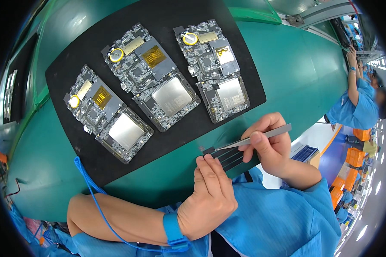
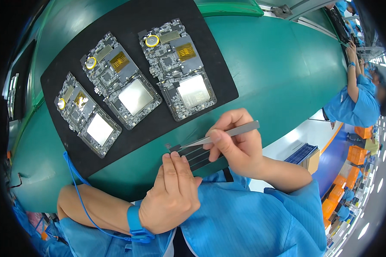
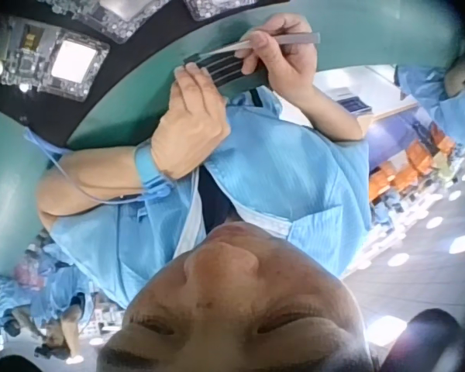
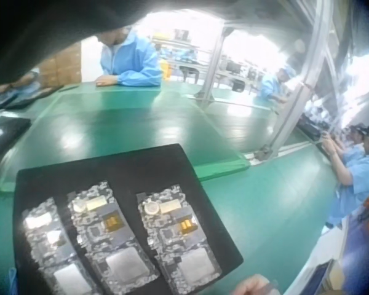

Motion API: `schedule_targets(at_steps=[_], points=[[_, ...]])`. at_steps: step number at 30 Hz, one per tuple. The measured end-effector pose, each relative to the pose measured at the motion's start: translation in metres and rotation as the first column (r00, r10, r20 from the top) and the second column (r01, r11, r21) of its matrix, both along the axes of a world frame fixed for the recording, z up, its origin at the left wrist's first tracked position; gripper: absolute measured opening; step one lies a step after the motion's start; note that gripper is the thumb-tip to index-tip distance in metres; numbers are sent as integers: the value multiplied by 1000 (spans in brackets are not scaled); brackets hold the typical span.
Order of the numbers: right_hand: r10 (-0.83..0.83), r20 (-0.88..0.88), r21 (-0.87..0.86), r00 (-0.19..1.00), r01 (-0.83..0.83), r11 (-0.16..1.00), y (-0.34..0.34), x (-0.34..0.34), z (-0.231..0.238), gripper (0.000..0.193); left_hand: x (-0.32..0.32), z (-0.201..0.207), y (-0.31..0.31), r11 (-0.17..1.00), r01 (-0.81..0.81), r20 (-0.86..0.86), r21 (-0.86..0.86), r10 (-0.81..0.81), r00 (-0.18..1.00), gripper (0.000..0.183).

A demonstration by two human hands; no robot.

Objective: The person uses tweezers to pick small rectangular components from a sheet and place them onto circuit boards arranged on a black mat. The person repeatedly transfers components one by one, aligning them on specific areas of the boards while other workers perform similar tasks nearby.

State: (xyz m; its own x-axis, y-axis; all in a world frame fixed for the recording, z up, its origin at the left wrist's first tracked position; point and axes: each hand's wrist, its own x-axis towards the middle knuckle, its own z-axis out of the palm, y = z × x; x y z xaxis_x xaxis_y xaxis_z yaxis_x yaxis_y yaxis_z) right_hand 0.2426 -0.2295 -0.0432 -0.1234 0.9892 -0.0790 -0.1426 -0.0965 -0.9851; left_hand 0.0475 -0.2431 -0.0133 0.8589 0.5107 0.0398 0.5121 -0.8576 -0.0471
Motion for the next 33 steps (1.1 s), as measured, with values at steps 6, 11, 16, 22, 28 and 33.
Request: schedule_targets(at_steps=[6, 11, 16, 22, 28, 33], points=[[62, 226, 131, 972, -94, 987, 2, -2, -1, 15, 0, 0, 0, 1000, 9, -3, 12, -9, 1000, 40], [-6, 58, 60, 998, 3, 998, 1, -3, -1, 16, 0, -1, 2, 1000, 19, 1, -17, -19, 1000, 41], [11, -114, 164, 993, 8, 986, 39, -7, 18, 14, -2, 4, -1, 997, -42, 6, -65, 43, 999, 43], [88, -122, 95, 989, -76, 993, 118, -47, 23, 18, -20, 17, 32, 940, -340, 146, -30, 341, 929, 53], [116, -70, 105, 991, -109, 989, 124, -63, 16, 20, -37, -9, 48, 897, -440, 160, 29, 431, 888, 61], [159, -37, 92, 987, -155, 984, 125, -62, 14, 19, -34, -12, 47, 893, -448, 137, 49, 438, 889, 60]])
